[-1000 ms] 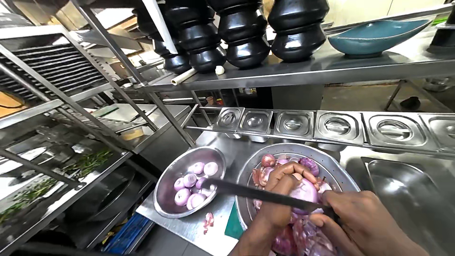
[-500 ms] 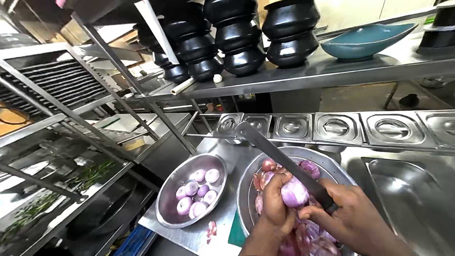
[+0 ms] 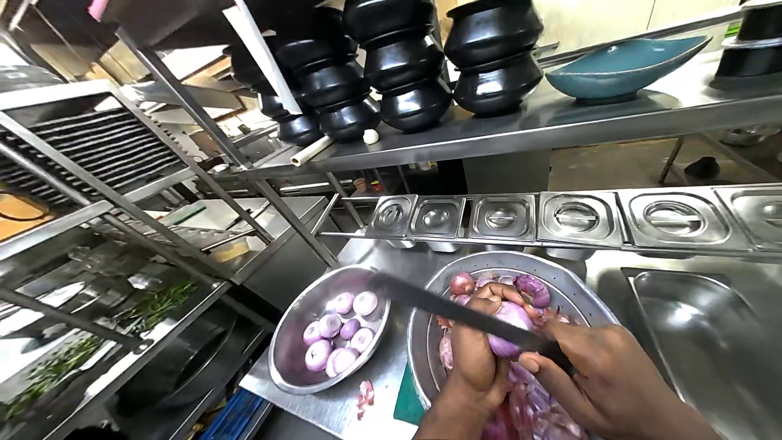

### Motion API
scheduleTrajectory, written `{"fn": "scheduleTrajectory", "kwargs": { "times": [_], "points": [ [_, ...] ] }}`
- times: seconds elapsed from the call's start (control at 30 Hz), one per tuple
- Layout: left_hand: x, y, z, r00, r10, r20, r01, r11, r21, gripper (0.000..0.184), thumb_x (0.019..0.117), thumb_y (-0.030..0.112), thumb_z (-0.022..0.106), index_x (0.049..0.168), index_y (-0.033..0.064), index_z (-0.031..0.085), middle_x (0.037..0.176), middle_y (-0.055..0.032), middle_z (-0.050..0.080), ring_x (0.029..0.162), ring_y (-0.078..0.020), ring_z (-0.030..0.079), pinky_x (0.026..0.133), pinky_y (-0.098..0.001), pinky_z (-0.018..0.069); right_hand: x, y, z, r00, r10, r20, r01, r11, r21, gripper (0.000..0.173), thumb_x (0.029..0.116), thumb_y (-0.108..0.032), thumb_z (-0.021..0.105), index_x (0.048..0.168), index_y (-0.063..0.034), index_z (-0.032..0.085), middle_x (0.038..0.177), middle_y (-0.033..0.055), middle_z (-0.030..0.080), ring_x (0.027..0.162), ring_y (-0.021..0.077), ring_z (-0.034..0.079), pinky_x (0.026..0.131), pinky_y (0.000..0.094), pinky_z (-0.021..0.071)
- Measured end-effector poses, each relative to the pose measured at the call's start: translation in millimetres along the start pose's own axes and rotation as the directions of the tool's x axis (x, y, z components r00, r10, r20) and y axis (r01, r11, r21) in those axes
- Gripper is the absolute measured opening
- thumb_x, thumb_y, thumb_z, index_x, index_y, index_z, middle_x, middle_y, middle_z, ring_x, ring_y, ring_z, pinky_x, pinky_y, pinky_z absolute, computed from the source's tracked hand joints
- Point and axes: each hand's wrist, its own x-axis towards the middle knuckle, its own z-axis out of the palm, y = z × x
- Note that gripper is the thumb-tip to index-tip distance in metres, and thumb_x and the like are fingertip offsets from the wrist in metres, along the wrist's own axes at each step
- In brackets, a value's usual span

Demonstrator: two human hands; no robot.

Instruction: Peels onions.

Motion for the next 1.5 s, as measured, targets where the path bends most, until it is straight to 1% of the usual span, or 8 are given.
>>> {"fn": "scheduleTrajectory", "kwargs": {
  "times": [0.17, 0.23, 0.37, 0.47, 0.57, 0.97, 1.2, 1.5],
  "points": [
    [5.9, 2.7, 9.1, 0.974, -0.069, -0.215, 0.071, 0.997, 0.001, 0.04, 0.1062, 0.023, 0.027, 0.102, 0.0036, 0.062, 0.085, -0.0144, 0.066, 0.057, -0.0156, 0.06, 0.047, -0.0253, 0.0493, -4.0, -8.0, 2.3, 0.983, -0.182, 0.015, 0.182, 0.971, -0.154, 0.059, 0.1047, -0.062, 0.034, 0.071, -0.0165, 0.05, 0.051, -0.0016, 0.042, 0.04, 0.0152, 0.044, 0.036, 0.0322, 0.0308],
    [7.7, 4.2, 6.8, 0.973, -0.053, -0.224, 0.057, 0.998, 0.008, 0.038, 0.1092, 0.023, 0.028, 0.111, 0.0034, 0.06, 0.087, -0.0157, 0.065, 0.058, -0.0175, 0.061, 0.05, -0.0274, 0.0519, -7.3, -9.7, 1.6, 0.984, -0.173, 0.035, 0.176, 0.975, -0.134, 0.061, 0.1029, -0.067, 0.035, 0.071, -0.0166, 0.051, 0.052, -0.001, 0.044, 0.04, 0.0153, 0.045, 0.036, 0.0325, 0.0315],
    [4.2, 4.0, 0.6, 0.993, 0.067, -0.101, -0.05, 0.985, 0.162, 0.031, 0.1062, 0.025, 0.043, 0.116, 0.0048, 0.064, 0.087, -0.0109, 0.065, 0.065, -0.0128, 0.062, 0.057, -0.0257, 0.055, -4.6, 1.0, 0.2, 0.997, 0.078, -0.012, -0.078, 0.997, -0.021, 0.076, 0.0879, -0.087, 0.04, 0.077, -0.0136, 0.056, 0.053, -0.0008, 0.045, 0.042, 0.0139, 0.047, 0.036, 0.0341, 0.0358],
    [2.0, -0.2, -3.6, 0.987, 0.163, -0.014, -0.151, 0.938, 0.312, 0.06, 0.1014, 0.058, 0.046, 0.113, 0.0037, 0.069, 0.087, -0.0098, 0.069, 0.068, -0.0112, 0.065, 0.063, -0.0272, 0.0576, 2.3, 6.7, -4.5, 0.982, 0.19, -0.017, -0.19, 0.981, 0.029, 0.075, 0.084, -0.089, 0.045, 0.074, -0.0155, 0.056, 0.052, -0.0041, 0.043, 0.043, 0.0102, 0.044, 0.038, 0.0324, 0.0354],
    [0.9, -3.1, -8.7, 0.956, 0.271, 0.116, -0.294, 0.857, 0.423, 0.095, 0.0877, 0.087, 0.025, 0.103, 0.0069, 0.073, 0.097, -0.0096, 0.072, 0.09, -0.0173, 0.069, 0.083, -0.0371, 0.0584, 6.5, 6.7, -8.1, 0.976, 0.217, 0.002, -0.216, 0.975, 0.043, 0.074, 0.0812, -0.091, 0.047, 0.074, -0.0181, 0.056, 0.053, -0.0067, 0.044, 0.044, 0.0077, 0.044, 0.038, 0.0314, 0.0359],
    [0.9, -3.1, -6.6, 0.897, 0.351, 0.269, -0.437, 0.796, 0.419, 0.1, 0.0817, 0.091, 0.018, 0.099, 0.0126, 0.077, 0.099, -0.0053, 0.073, 0.098, -0.0146, 0.068, 0.089, -0.0327, 0.0554, 3.7, 2.2, -13.7, 0.995, 0.093, 0.029, -0.094, 0.995, 0.035, 0.064, 0.0977, -0.074, 0.043, 0.073, -0.016, 0.053, 0.052, -0.0039, 0.042, 0.043, 0.009, 0.044, 0.038, 0.0303, 0.0332],
    [1.5, -4.0, -9.7, 0.87, 0.371, 0.323, -0.473, 0.813, 0.34, 0.105, 0.0774, 0.096, 0.021, 0.107, 0.0109, 0.076, 0.101, -0.0083, 0.075, 0.098, -0.0165, 0.07, 0.089, -0.0355, 0.0564, 8.4, 4.4, -17.8, 0.989, 0.142, 0.029, -0.144, 0.986, 0.083, 0.072, 0.0819, -0.09, 0.048, 0.074, -0.0186, 0.053, 0.054, -0.0083, 0.041, 0.045, 0.0045, 0.041, 0.04, 0.0273, 0.0334],
    [2.6, -2.1, -5.9, 0.864, 0.378, 0.332, -0.48, 0.817, 0.319, 0.1, 0.0782, 0.094, 0.023, 0.101, 0.0129, 0.076, 0.098, -0.0052, 0.074, 0.097, -0.0154, 0.069, 0.089, -0.0325, 0.0556, 1.0, -3.2, -13.6, 0.998, 0.064, 0.001, -0.064, 0.998, 0.023, 0.067, 0.0936, -0.078, 0.045, 0.076, -0.0149, 0.055, 0.053, -0.0026, 0.045, 0.044, 0.0104, 0.046, 0.038, 0.031, 0.0349]
  ]
}}
